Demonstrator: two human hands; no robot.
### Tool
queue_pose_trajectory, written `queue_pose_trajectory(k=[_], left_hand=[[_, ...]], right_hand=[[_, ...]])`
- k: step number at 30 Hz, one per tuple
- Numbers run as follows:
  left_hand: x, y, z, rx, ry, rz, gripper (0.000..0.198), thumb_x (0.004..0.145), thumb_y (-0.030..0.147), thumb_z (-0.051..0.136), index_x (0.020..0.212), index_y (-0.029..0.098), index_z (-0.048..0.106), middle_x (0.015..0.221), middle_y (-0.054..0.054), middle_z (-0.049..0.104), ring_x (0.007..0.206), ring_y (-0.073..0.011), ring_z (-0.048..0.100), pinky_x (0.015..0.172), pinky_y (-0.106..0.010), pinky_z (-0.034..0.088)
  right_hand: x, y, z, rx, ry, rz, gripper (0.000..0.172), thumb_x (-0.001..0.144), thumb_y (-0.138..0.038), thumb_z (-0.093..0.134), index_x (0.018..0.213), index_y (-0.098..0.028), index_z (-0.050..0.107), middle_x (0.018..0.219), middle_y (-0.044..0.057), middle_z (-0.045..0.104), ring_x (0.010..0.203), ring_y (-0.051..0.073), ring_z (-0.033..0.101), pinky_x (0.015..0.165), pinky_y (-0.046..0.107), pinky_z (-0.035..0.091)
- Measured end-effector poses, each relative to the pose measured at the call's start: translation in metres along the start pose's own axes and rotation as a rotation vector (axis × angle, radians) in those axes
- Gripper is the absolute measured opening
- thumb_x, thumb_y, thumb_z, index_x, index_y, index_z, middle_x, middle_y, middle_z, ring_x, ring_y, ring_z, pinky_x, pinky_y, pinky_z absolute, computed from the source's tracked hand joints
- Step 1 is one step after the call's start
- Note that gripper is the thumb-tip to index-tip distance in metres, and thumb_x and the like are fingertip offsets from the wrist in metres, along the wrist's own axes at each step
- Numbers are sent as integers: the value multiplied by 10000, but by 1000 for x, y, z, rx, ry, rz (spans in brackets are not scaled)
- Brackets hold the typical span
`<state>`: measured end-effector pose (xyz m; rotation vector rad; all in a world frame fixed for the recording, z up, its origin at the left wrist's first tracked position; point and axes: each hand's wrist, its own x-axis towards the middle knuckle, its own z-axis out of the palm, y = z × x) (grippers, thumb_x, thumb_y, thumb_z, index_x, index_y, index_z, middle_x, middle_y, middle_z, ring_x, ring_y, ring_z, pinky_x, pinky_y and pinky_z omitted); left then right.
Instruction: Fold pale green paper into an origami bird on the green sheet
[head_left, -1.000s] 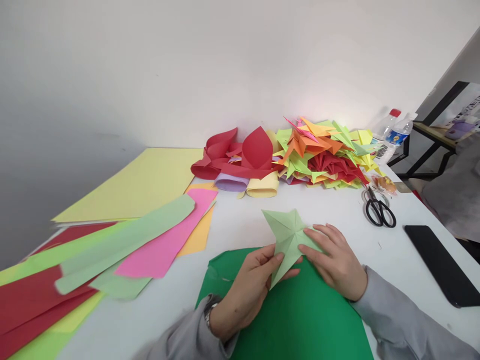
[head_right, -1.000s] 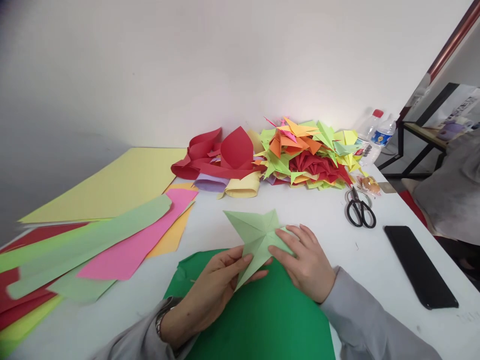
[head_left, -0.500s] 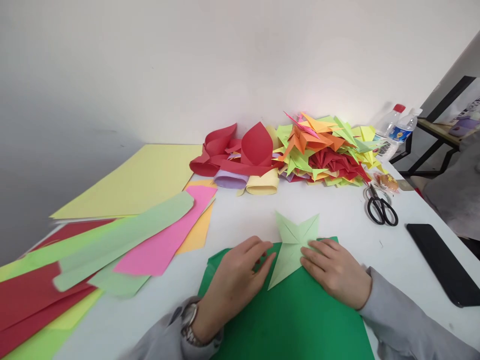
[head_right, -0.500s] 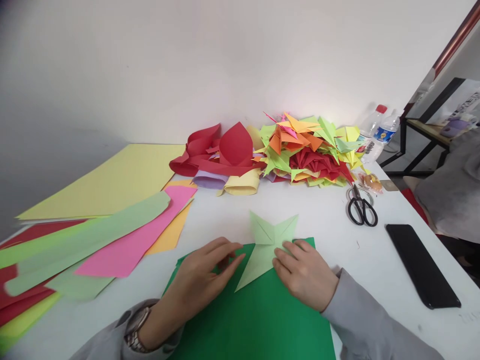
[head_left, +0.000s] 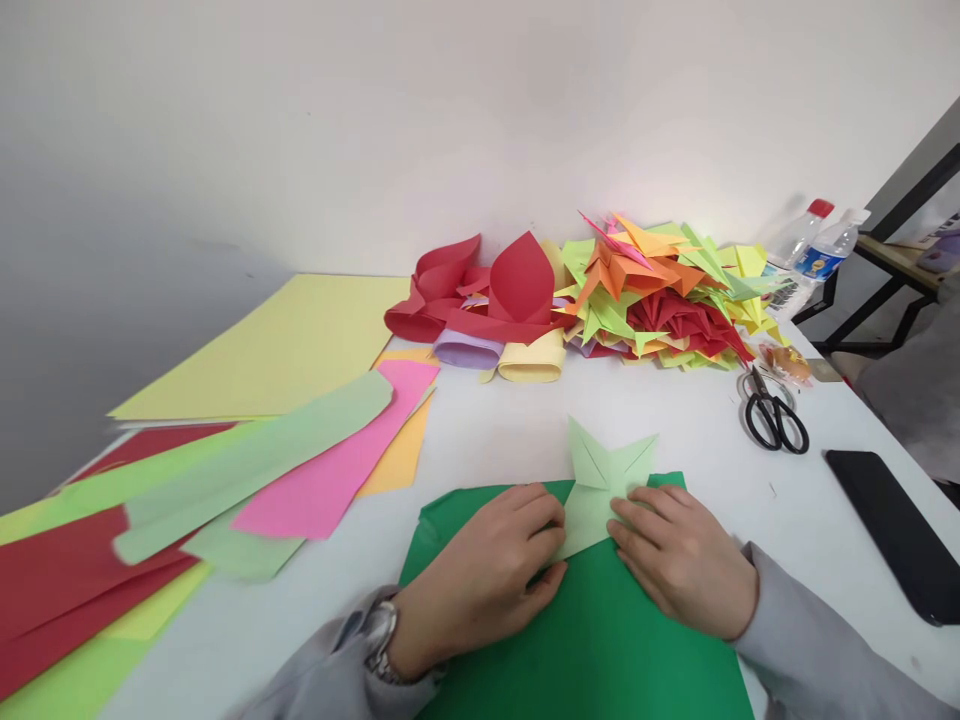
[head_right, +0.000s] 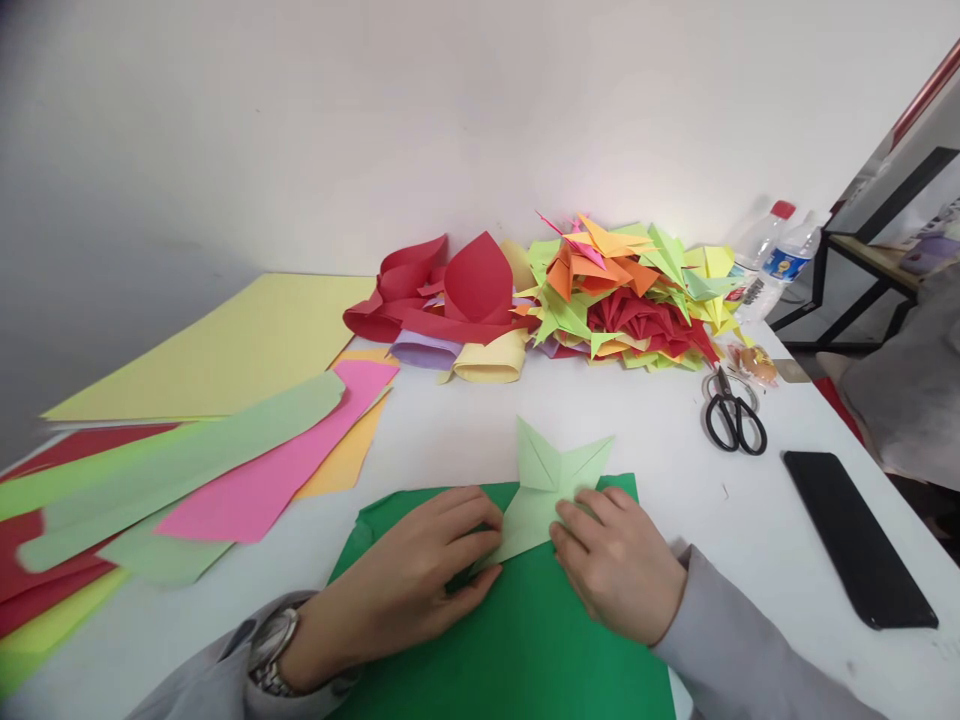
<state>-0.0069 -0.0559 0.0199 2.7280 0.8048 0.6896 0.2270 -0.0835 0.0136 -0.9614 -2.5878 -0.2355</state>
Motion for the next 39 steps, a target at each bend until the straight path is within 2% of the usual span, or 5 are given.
queue_pose_trajectory(k=[16, 23, 29, 34, 39], left_hand=[[-2, -4, -1, 128, -43, 19, 219, 828, 58, 439, 697, 155, 586, 749, -56, 575, 709, -185, 497, 648, -334, 435], [-2, -5, -2, 91, -22, 31, 233, 870, 76, 440, 714, 157, 592, 772, -55, 594, 710, -180, 499, 654, -329, 436], [-1, -9, 6, -55, 49, 50, 192, 926, 88, 453, 847, 151, 616, 873, -58, 657, 803, -185, 549, 731, -330, 464], [1, -13, 11, -290, 48, -151, 163, 940, 156, 470, 885, 181, 621, 836, -31, 667, 813, -177, 578, 734, -304, 483], [7, -11, 18, -325, 93, -411, 157, 906, 194, 504, 789, 188, 609, 743, -12, 626, 731, -166, 589, 650, -273, 470]], right_hand=[[-3, 0, -5, 97, -81, 60, 303, 914, -375, 533, 1067, -138, 644, 1087, 136, 667, 931, 282, 564, 734, 418, 452], [-3, 1, -4, 140, -110, 83, 356, 905, -438, 539, 1081, -146, 639, 1086, 140, 648, 947, 283, 543, 754, 417, 440], [-2, 6, -5, 246, -183, 111, 375, 911, -456, 525, 1122, -163, 627, 1100, 135, 611, 940, 270, 516, 784, 421, 429], [-2, 10, -4, 324, -220, 127, 387, 921, -480, 503, 1148, -195, 632, 1088, 129, 589, 950, 277, 503, 801, 439, 420], [-3, 13, -2, 383, -198, 127, 374, 921, -457, 515, 1149, -184, 630, 1043, 116, 600, 939, 268, 510, 809, 435, 423]])
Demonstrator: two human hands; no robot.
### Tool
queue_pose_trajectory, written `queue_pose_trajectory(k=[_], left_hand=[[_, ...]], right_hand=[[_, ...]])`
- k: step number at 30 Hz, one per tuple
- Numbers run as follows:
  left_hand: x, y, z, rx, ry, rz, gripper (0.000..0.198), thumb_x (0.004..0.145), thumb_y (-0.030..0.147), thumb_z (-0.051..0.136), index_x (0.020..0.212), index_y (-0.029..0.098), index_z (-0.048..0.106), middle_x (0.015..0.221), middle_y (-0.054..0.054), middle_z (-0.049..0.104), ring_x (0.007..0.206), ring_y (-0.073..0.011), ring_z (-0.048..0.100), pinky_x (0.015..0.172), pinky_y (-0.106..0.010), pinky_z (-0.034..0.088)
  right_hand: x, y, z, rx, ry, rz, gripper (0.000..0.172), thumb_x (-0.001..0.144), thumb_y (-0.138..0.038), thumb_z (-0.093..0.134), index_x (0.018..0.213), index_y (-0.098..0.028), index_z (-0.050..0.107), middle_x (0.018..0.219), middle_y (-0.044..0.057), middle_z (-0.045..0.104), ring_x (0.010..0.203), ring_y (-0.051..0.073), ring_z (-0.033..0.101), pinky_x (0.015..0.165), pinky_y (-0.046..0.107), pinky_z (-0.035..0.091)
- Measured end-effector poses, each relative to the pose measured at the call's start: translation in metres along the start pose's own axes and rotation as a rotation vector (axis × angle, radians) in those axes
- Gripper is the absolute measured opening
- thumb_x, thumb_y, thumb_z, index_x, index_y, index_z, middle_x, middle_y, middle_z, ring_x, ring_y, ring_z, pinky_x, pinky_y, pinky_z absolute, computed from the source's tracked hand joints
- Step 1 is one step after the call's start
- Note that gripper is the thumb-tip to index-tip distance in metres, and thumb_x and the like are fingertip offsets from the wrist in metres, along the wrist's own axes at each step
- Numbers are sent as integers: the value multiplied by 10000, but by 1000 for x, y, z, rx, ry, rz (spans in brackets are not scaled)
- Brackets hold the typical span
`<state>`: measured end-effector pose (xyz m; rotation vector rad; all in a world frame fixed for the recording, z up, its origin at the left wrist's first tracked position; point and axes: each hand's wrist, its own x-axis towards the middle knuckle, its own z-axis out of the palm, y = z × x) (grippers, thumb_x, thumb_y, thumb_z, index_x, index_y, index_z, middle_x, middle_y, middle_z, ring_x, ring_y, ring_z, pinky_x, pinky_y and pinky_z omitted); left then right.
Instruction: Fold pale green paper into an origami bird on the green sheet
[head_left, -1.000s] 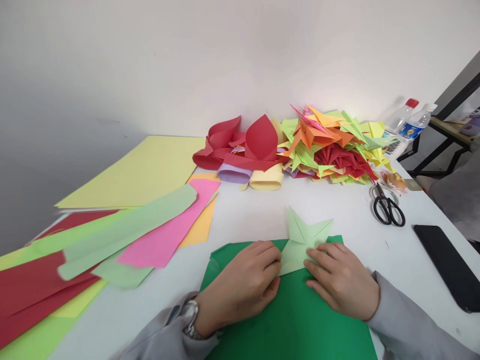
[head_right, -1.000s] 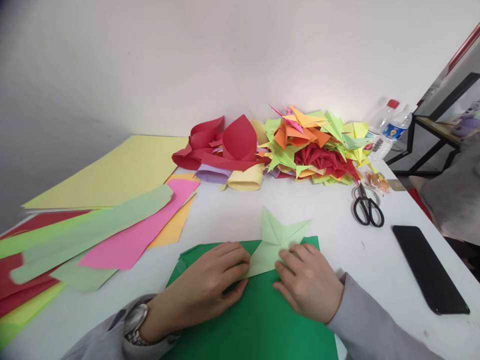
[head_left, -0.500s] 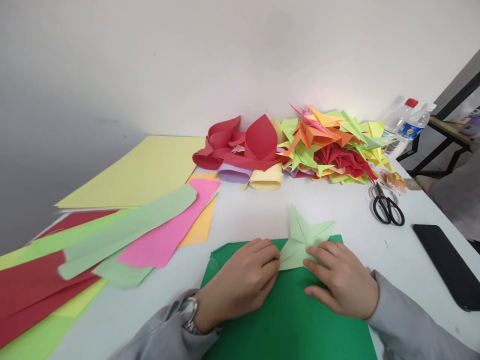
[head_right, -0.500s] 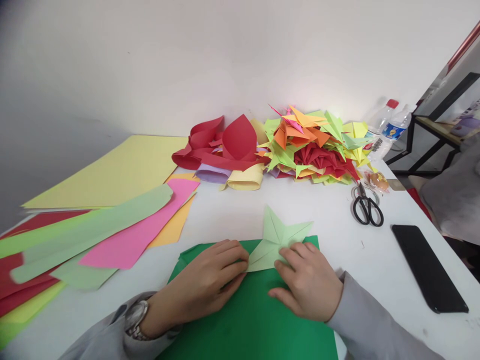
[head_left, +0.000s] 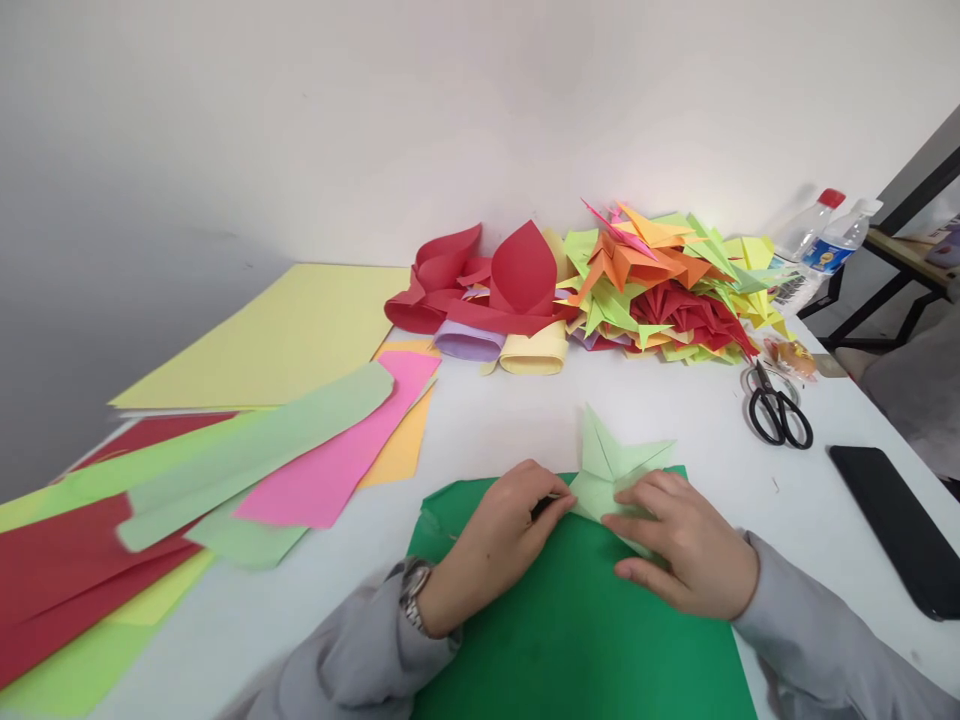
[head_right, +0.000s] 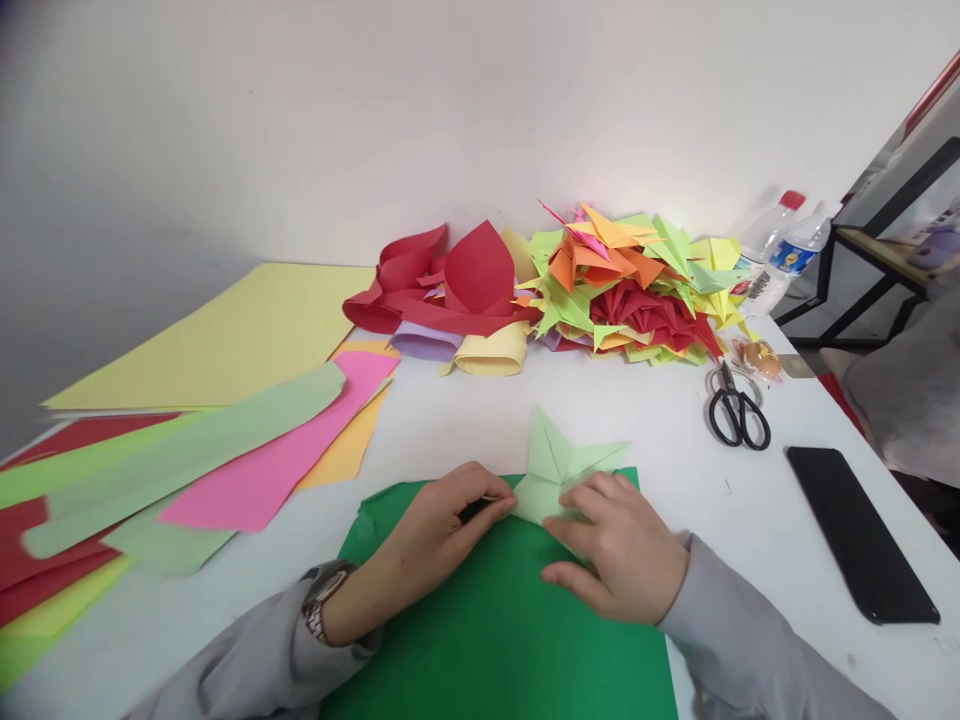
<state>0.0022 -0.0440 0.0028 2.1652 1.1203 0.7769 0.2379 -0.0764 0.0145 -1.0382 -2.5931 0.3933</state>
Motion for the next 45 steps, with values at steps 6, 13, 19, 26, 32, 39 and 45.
queue_pose_trajectory(k=[6, 13, 19, 26, 32, 39, 45], left_hand=[[7, 3, 8, 81, 27, -58, 155, 887, 223, 507, 745, 196, 564, 682, 4, 594, 666, -167, 560, 600, -269, 419], [6, 4, 12, 117, 58, -115, 157, 871, 235, 490, 720, 196, 509, 660, 6, 539, 628, -167, 513, 579, -277, 394], [2, 6, 15, 152, 74, -107, 147, 849, 197, 467, 703, 204, 449, 671, 3, 508, 639, -172, 491, 589, -285, 383], [0, 6, 15, 142, 71, -107, 153, 872, 204, 462, 720, 204, 454, 682, -2, 521, 647, -176, 497, 603, -293, 390], [2, 6, 15, 165, 62, -90, 196, 931, 259, 404, 748, 214, 457, 695, -7, 562, 641, -180, 523, 594, -288, 402], [9, 9, 18, 89, 107, -75, 208, 962, 286, 359, 806, 216, 477, 684, 8, 585, 600, -154, 540, 581, -266, 411], [9, 9, 17, 4, 234, 3, 176, 950, 276, 423, 829, 206, 528, 706, 13, 588, 613, -132, 542, 589, -235, 424]], right_hand=[[0, 2, -2, 12, 25, -28, 330, 906, -414, 552, 1101, -167, 649, 1049, 119, 619, 931, 260, 526, 809, 430, 437], [1, 1, -3, -58, 45, -69, 279, 923, -375, 535, 1014, -161, 690, 1039, 127, 627, 928, 260, 528, 786, 428, 457], [3, -3, -6, -163, 39, -108, 260, 921, -341, 542, 1017, -143, 682, 1032, 130, 635, 912, 268, 526, 761, 425, 458], [4, -4, -6, -188, 24, -118, 234, 897, -301, 569, 1045, -141, 652, 1005, 128, 632, 902, 262, 524, 771, 425, 451], [4, -3, -4, -112, 18, -88, 246, 899, -260, 544, 1094, -135, 626, 995, 130, 630, 916, 266, 533, 777, 430, 471], [4, 3, -1, 76, 136, -24, 298, 871, -192, 535, 1159, -150, 597, 988, 118, 669, 921, 253, 582, 788, 419, 508], [8, 9, -3, 271, 223, 55, 245, 858, -146, 542, 1076, -194, 644, 909, 80, 712, 825, 205, 633, 733, 356, 534]])
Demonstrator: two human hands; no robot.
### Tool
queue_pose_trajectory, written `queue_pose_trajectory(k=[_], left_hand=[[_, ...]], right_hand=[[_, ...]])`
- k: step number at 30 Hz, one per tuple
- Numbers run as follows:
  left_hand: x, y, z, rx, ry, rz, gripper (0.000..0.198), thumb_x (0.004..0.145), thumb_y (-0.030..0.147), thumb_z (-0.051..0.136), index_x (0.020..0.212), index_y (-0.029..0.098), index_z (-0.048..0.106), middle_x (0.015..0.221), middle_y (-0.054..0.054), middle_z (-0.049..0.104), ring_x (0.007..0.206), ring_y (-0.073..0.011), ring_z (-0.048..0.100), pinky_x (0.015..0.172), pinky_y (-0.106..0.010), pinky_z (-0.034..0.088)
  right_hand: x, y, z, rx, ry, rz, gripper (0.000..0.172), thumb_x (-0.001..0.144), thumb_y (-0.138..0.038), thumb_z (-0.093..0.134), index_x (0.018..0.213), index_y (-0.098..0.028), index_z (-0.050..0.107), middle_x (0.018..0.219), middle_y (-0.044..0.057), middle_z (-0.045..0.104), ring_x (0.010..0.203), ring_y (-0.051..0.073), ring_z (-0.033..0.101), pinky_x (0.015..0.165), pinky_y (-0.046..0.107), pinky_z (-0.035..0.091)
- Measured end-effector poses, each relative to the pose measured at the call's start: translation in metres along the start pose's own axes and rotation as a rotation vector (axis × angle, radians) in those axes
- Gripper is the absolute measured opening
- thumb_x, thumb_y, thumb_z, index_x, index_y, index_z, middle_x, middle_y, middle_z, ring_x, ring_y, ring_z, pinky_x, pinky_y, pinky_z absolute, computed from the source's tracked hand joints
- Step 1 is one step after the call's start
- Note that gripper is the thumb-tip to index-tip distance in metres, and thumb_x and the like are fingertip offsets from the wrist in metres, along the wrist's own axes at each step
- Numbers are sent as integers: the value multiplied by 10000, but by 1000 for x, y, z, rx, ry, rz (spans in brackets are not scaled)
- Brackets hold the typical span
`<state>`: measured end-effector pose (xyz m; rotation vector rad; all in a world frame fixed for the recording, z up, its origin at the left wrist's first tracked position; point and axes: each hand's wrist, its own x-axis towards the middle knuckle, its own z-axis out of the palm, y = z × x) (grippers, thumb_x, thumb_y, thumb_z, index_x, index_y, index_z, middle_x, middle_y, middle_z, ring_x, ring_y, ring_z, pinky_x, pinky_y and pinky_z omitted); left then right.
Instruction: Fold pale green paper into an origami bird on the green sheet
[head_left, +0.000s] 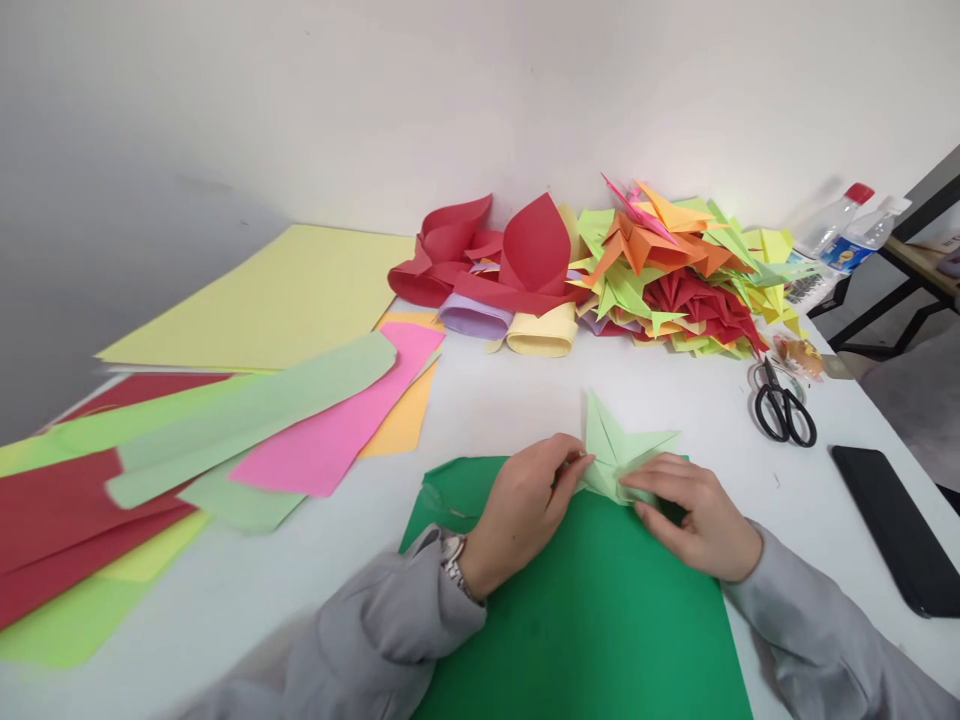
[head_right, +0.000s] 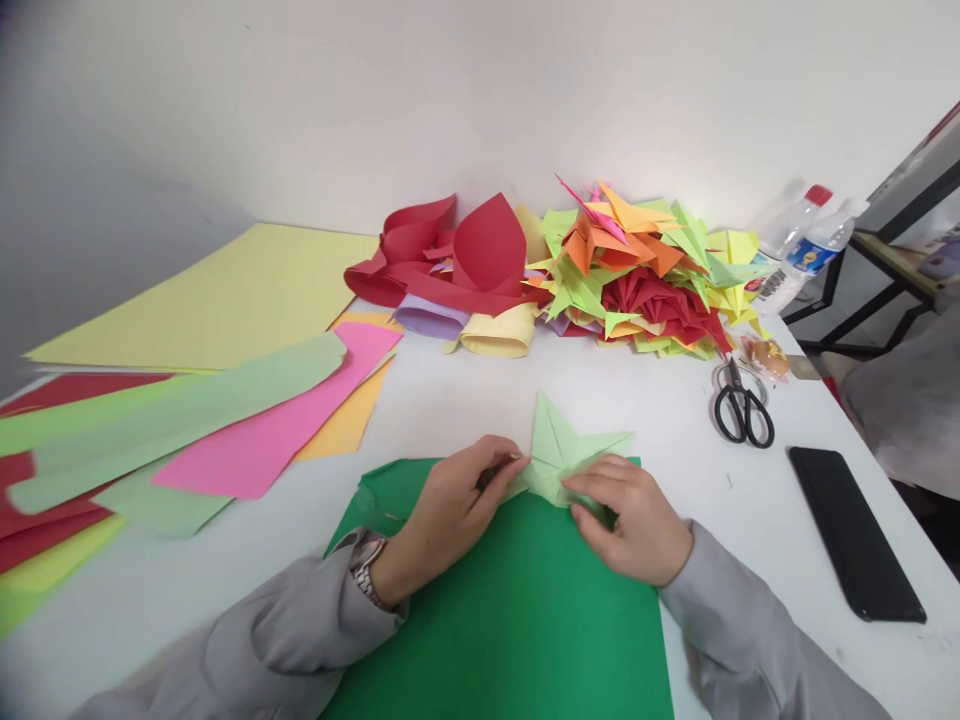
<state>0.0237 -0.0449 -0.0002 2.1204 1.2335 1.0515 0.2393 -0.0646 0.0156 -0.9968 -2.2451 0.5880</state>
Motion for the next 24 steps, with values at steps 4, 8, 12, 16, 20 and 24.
queue_pose_trajectory(k=[4, 8, 12, 16, 20, 24], left_hand=[[0, 1, 0, -15, 32, 28, 165, 945, 255, 438, 823, 200, 535, 689, 20, 585, 599, -124, 541, 579, -222, 417], [0, 0, 1, -20, 45, 26, 152, 940, 252, 451, 822, 203, 533, 686, 26, 589, 595, -120, 544, 581, -217, 419], [-1, 0, -1, -20, 23, 13, 149, 934, 255, 455, 822, 202, 539, 684, 21, 602, 602, -123, 554, 585, -222, 428], [-1, 1, -2, -16, 7, -17, 173, 931, 288, 446, 811, 207, 540, 670, 18, 599, 586, -126, 549, 585, -236, 433], [-2, 0, -2, -27, 12, -12, 171, 926, 285, 451, 798, 207, 534, 653, 23, 585, 572, -123, 540, 573, -234, 427], [-2, 0, -2, -33, 12, -19, 174, 925, 290, 450, 798, 205, 535, 661, 21, 586, 569, -122, 538, 569, -235, 428]], right_hand=[[1, 0, -1, -5, 0, -3, 242, 851, -133, 543, 1059, -188, 655, 910, 82, 717, 825, 207, 641, 730, 355, 537], [1, 0, -3, 18, -18, -11, 238, 845, -181, 586, 1073, -171, 654, 924, 96, 716, 854, 217, 644, 759, 368, 542], [0, -1, -4, 21, -8, -9, 235, 859, -193, 558, 1076, -168, 646, 913, 98, 719, 846, 215, 654, 750, 361, 549], [-2, 0, -3, -1, 127, 49, 256, 838, -105, 474, 994, -194, 656, 874, 63, 723, 792, 180, 672, 705, 300, 556], [-4, 2, -3, -92, 353, 180, 298, 792, -67, 414, 859, -217, 663, 784, 16, 714, 691, 156, 666, 635, 264, 541], [-5, 6, -4, -143, 470, 286, 317, 755, -56, 391, 814, -220, 656, 748, -1, 715, 585, 145, 638, 556, 254, 514]])
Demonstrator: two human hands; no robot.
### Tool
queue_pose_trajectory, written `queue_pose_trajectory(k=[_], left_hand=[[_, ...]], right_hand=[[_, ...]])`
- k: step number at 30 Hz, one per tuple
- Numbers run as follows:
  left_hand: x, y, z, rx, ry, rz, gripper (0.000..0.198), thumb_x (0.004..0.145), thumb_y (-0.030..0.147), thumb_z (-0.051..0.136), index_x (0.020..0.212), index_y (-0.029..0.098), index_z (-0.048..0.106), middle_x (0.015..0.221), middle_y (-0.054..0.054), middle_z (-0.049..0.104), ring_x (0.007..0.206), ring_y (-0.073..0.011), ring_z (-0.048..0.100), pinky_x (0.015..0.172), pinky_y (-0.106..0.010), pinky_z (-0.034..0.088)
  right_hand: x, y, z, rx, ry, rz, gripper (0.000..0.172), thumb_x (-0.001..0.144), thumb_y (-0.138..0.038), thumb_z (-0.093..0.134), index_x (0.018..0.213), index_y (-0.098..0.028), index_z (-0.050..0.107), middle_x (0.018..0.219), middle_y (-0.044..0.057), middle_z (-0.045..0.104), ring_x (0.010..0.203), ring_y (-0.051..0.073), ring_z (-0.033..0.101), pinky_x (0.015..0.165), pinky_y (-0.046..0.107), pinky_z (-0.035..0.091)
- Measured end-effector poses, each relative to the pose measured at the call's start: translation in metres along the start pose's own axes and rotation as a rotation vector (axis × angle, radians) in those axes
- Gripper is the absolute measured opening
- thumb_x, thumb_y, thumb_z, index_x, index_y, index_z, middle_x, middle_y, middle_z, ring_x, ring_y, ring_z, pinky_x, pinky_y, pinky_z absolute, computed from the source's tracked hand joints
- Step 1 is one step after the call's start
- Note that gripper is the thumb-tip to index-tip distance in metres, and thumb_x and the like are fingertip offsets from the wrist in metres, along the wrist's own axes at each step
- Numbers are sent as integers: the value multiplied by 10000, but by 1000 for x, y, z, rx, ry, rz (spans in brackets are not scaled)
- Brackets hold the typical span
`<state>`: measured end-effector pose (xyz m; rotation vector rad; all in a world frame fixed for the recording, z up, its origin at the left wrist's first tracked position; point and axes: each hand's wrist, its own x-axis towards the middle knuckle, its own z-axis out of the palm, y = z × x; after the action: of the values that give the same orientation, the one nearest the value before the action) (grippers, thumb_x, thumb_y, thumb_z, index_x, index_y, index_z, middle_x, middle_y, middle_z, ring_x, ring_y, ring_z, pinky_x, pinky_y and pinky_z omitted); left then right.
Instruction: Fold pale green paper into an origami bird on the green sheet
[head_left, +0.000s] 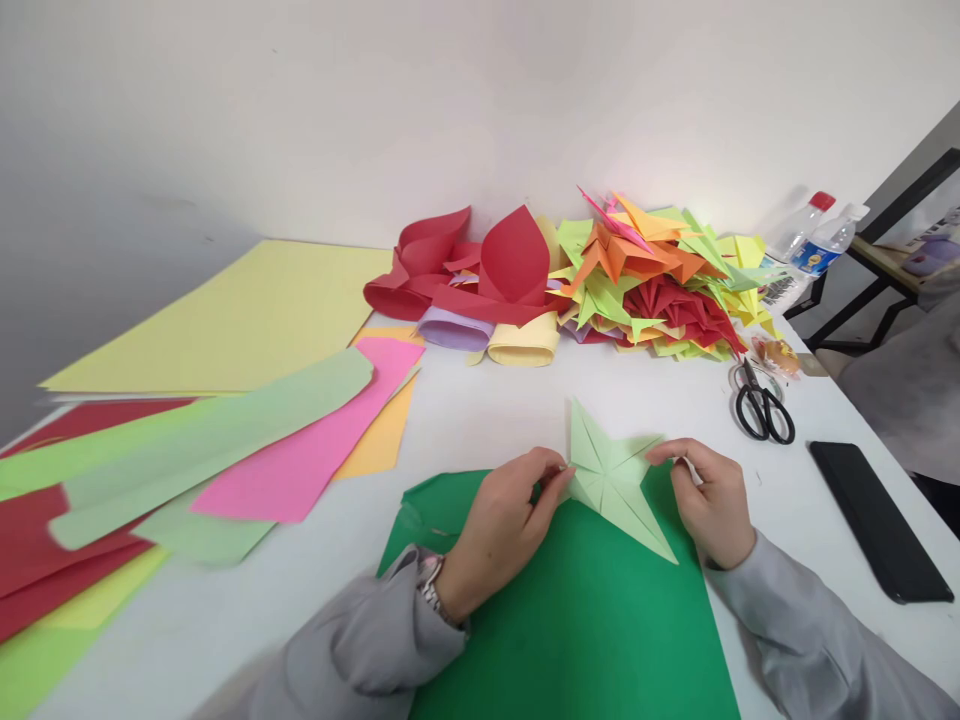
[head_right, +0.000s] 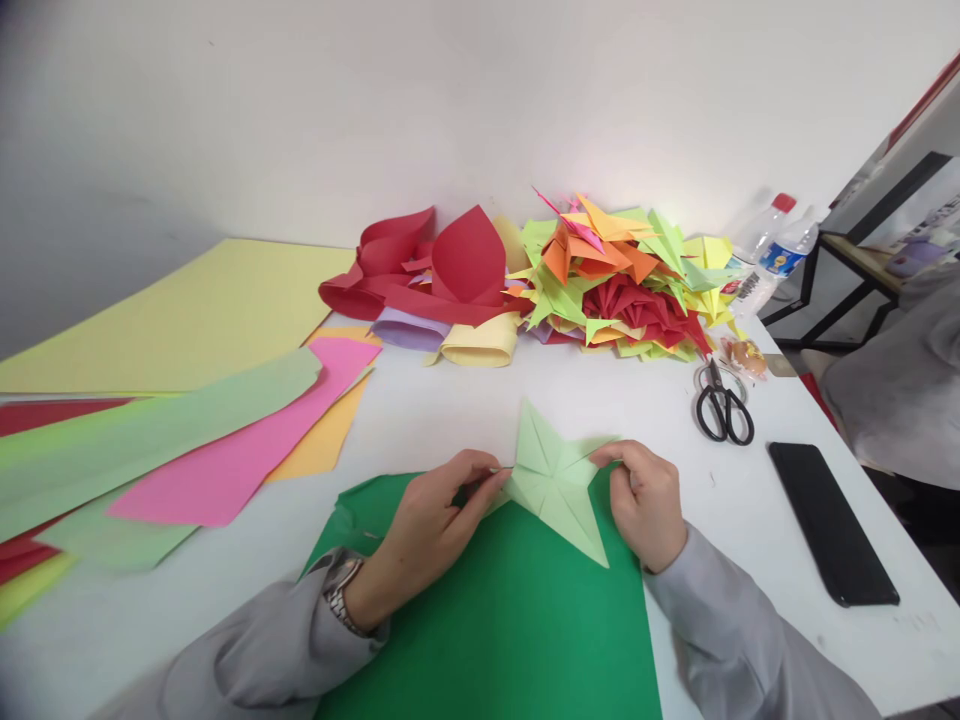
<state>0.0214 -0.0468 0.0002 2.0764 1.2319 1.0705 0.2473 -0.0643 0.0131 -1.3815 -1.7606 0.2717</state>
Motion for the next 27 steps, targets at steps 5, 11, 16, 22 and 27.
queue_pose_trajectory(k=[5, 11, 16, 22, 27], left_hand=[[0, -1, 0, -1, 11, 14, 170, 922, 285, 459, 792, 204, 533, 651, 26, 585, 561, -119, 535, 561, -231, 425], [0, 1, -1, -18, 21, -28, 173, 913, 292, 459, 782, 209, 535, 636, 28, 584, 544, -117, 524, 551, -232, 428], [1, 1, -2, -32, 55, -51, 176, 907, 302, 468, 769, 209, 527, 607, 35, 580, 518, -111, 521, 529, -226, 427], [1, -2, -1, -47, 76, -81, 161, 904, 302, 485, 782, 208, 533, 622, 32, 605, 535, -115, 557, 528, -228, 437], [0, 0, -2, -140, 67, -117, 147, 898, 307, 513, 798, 206, 552, 620, 32, 601, 545, -121, 569, 540, -236, 454]], right_hand=[[-1, 7, 3, 1, -32, -80, 371, 711, -14, 369, 847, -217, 648, 799, 8, 717, 701, 161, 673, 635, 275, 546], [-1, 14, 6, -68, -207, -260, 507, 672, 31, 376, 1041, -226, 611, 968, 43, 705, 956, 211, 647, 851, 392, 537], [1, 14, 1, -149, -294, -237, 524, 661, 7, 438, 1135, -199, 525, 1057, 99, 623, 1025, 262, 573, 875, 449, 502], [4, 6, -10, -173, -484, -252, 374, 666, -66, 539, 1024, -172, 517, 978, 120, 562, 931, 276, 537, 777, 432, 487], [4, 8, -6, -192, -448, -394, 343, 793, -209, 595, 1134, -168, 594, 1075, 150, 628, 1008, 297, 567, 797, 441, 479]])
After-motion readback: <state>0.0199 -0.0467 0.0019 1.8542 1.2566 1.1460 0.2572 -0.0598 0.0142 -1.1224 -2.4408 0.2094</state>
